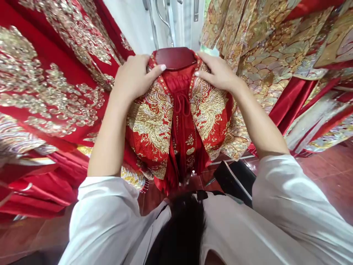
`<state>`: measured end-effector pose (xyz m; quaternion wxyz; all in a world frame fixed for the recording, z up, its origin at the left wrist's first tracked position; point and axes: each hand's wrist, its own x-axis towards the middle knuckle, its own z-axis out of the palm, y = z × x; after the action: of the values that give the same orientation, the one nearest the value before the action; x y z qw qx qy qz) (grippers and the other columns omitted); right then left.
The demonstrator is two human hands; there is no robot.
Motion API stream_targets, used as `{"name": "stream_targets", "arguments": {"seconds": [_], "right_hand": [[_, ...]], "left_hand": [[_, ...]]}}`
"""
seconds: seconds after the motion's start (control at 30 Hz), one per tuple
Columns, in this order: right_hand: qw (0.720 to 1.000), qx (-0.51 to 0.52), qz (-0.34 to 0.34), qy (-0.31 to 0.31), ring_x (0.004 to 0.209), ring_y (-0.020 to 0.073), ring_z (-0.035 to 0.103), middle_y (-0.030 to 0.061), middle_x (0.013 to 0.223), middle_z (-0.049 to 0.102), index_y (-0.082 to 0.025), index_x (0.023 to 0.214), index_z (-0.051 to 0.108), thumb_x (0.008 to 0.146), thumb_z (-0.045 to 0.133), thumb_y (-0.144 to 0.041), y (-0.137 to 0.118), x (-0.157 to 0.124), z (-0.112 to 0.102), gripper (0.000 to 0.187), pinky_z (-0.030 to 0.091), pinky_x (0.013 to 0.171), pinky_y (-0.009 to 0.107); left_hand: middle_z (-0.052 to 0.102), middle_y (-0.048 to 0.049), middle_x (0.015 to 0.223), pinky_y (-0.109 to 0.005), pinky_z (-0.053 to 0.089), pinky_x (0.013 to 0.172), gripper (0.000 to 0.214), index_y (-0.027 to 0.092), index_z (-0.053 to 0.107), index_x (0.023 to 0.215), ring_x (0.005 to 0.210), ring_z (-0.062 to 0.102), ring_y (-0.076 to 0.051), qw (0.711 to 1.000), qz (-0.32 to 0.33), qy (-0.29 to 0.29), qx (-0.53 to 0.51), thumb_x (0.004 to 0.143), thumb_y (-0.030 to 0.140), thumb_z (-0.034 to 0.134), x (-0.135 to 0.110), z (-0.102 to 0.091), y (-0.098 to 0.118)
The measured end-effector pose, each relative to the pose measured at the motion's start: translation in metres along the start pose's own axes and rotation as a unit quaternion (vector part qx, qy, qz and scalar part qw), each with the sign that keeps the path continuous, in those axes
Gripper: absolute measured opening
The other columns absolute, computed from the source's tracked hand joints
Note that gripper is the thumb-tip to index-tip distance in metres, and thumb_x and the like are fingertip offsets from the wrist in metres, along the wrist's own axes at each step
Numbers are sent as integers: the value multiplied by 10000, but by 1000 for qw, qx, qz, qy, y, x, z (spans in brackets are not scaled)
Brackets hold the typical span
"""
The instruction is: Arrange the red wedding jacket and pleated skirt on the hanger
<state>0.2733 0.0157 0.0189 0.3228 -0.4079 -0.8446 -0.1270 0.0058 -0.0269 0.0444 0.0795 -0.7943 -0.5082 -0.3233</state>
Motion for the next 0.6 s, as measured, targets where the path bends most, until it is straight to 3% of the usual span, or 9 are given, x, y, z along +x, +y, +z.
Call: {"name": "stream_targets", "arguments": {"seconds": [0.03, 0.1, 0.17, 0.3, 0.4, 0.43, 0.5, 0.53, 0.6], "right_hand": [[1000, -12, 15, 0, 1038, 110, 552, 20, 1098, 629, -162, 1136, 574, 940, 421, -391, -1, 6, 1, 338, 404, 911, 222], [999, -29, 42, 15, 842, 78, 540, -1, 900, 632, -122, 941, 606, 968, 392, -312, -8, 13, -1, 287, 399, 824, 185], [998, -27, 51, 40, 755, 48, 489, -21, 786, 584, -83, 813, 576, 970, 406, -277, -20, 18, -7, 302, 380, 787, 154], [991, 5, 94, 95, 708, 45, 479, -24, 694, 541, -55, 730, 551, 956, 433, -268, -36, 20, -16, 333, 412, 777, 168], [988, 111, 104, 10, 734, 30, 546, -28, 764, 624, -55, 764, 594, 901, 495, -224, -18, 11, -21, 239, 446, 754, 151], [980, 167, 105, -41, 772, 14, 569, -30, 836, 651, -38, 848, 612, 876, 503, -214, -6, 5, -23, 209, 443, 765, 137], [944, 278, 122, -132, 864, -3, 594, -9, 1007, 658, -1, 1114, 559, 828, 490, -216, 18, -12, -27, 364, 429, 802, 145], [924, 319, 142, -155, 895, 0, 598, 15, 1071, 644, 4, 1230, 483, 815, 470, -223, 28, -21, -28, 474, 428, 811, 167], [903, 358, 184, -147, 927, 15, 607, 68, 1153, 612, -16, 1355, 358, 819, 435, -222, 39, -38, -28, 579, 436, 811, 210]], "left_hand": [[547, -86, 812, -451, 397, 914, 340, 106, 588, 820, 857, 488, -218, 1000, 1, -12, -8, 890, 404, 441, 3, 1, -3], [419, -14, 634, -362, 421, 870, 337, 137, 486, 617, 724, 422, -142, 999, 3, 16, -31, 875, 352, 462, 9, 3, -8], [314, 14, 594, -308, 408, 880, 391, 136, 400, 555, 698, 366, -95, 997, 4, 45, -61, 891, 332, 441, 15, 2, -11], [216, 36, 591, -310, 410, 884, 456, 129, 315, 525, 635, 305, -37, 990, 13, 106, -97, 920, 325, 429, 23, -1, -19], [274, 51, 559, -295, 449, 859, 455, 121, 383, 555, 629, 345, -38, 988, 25, -7, -153, 928, 374, 445, 19, -3, -41], [349, 52, 564, -292, 458, 857, 434, 103, 455, 611, 656, 397, -41, 983, 18, -68, -171, 933, 393, 441, 16, -3, -53], [517, 35, 640, -300, 480, 840, 412, 66, 549, 768, 708, 485, -51, 964, -31, -167, -206, 948, 415, 423, 6, -1, -79], [572, 17, 688, -310, 492, 825, 415, 57, 560, 819, 709, 510, -53, 954, -67, -192, -221, 961, 414, 403, 1, 1, -90], [622, -17, 741, -335, 509, 801, 406, 59, 567, 835, 684, 529, -62, 946, -126, -186, -234, 968, 404, 400, -10, 10, -103]]}}
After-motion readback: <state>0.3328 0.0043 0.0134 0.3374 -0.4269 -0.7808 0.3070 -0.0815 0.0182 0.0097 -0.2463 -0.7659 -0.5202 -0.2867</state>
